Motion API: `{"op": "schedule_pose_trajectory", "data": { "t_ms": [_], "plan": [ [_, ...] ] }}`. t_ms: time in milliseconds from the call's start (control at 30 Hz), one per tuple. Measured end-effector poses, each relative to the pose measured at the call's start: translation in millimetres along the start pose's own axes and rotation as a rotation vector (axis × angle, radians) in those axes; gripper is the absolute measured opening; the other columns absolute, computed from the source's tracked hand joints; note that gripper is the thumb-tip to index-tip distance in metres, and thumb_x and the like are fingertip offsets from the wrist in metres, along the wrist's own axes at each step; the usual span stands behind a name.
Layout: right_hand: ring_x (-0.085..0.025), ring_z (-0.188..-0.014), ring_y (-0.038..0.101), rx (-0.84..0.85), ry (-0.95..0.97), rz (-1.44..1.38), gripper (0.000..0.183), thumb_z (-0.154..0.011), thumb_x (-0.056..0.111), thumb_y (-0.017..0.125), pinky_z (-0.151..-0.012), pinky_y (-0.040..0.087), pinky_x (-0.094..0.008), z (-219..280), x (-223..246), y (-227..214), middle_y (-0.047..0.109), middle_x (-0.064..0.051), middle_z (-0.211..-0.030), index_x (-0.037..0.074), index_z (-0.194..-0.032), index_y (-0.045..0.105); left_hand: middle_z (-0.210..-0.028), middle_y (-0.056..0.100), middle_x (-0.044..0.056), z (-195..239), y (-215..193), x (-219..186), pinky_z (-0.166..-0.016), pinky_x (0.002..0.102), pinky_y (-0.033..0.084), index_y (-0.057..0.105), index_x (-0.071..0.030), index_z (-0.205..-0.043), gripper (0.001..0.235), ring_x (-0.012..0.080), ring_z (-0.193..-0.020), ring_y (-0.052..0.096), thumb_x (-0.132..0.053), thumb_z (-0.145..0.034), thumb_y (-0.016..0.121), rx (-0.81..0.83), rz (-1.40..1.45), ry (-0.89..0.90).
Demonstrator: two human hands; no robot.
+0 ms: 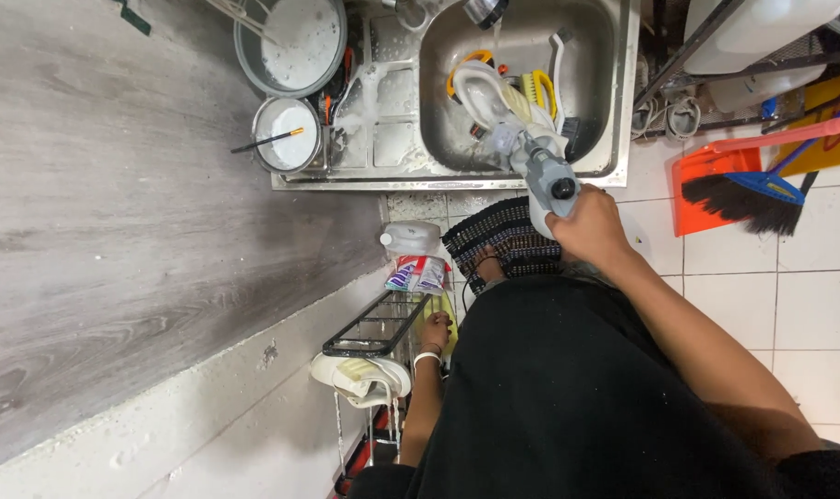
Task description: A person uses a spray gun to apply a finish or dye to a white shoe over a workstation sink.
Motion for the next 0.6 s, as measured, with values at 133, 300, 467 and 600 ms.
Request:
{"op": "schedule_pose_trajectory", "data": {
  "t_ms": [133, 300, 467, 600],
  "plan": [
    [-0.042, -0.072, 0.057, -0.051, -0.008, 0.000, 0.031, -0.066, 0.016, 0.063, -0.064, 0.044, -0.047, 6.3, 1.6, 7.0, 0.053, -0.025, -0.068, -0.012, -0.077, 0.057, -0.079, 0.060, 0.003, -7.8, -6.1, 3.5, -0.055, 0.024, 0.045, 0.057, -0.012, -0.099, 0.021, 0.0135, -0.063, 0.055, -0.020, -0.087, 0.043, -0.015, -0.005, 0.001],
    [-0.040, -0.074, 0.057, -0.093, 0.006, 0.023, 0.031, -0.067, 0.018, 0.063, -0.066, 0.045, -0.045, 5.7, -1.0, 17.1, 0.053, -0.023, -0.069, -0.010, -0.077, 0.057, -0.087, 0.063, 0.006, -42.4, -20.4, 16.9, -0.063, 0.029, 0.047, 0.058, -0.012, -0.103, 0.025, 0.0167, -0.075, 0.059, -0.028, -0.088, 0.044, 0.006, -0.073, 0.031],
    [-0.040, -0.075, 0.058, -0.140, -0.006, 0.011, 0.028, -0.067, 0.016, 0.063, -0.067, 0.045, -0.044, 9.8, 7.7, 25.4, 0.054, -0.023, -0.071, -0.009, -0.079, 0.058, -0.094, 0.064, 0.008, -34.4, -35.0, -0.6, -0.070, 0.031, 0.049, 0.057, -0.010, -0.109, 0.031, 0.0197, -0.083, 0.061, -0.030, -0.089, 0.044, 0.012, -0.094, 0.053],
    [-0.038, -0.075, 0.057, -0.143, 0.015, 0.017, 0.028, -0.067, 0.014, 0.063, -0.066, 0.045, -0.042, 16.1, 15.3, 27.9, 0.053, -0.023, -0.070, -0.010, -0.079, 0.057, -0.091, 0.065, 0.006, -46.6, -39.6, -0.2, -0.071, 0.034, 0.050, 0.058, -0.010, -0.105, 0.032, 0.0196, -0.082, 0.063, -0.033, -0.089, 0.043, 0.007, -0.180, 0.122]
  ]
}}
Point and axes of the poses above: each hand's wrist, its own z-axis away from the middle knuckle, its own y-axis out of the palm, x = y × z, the point moved 1 cm from there along -z, towards the middle knuckle
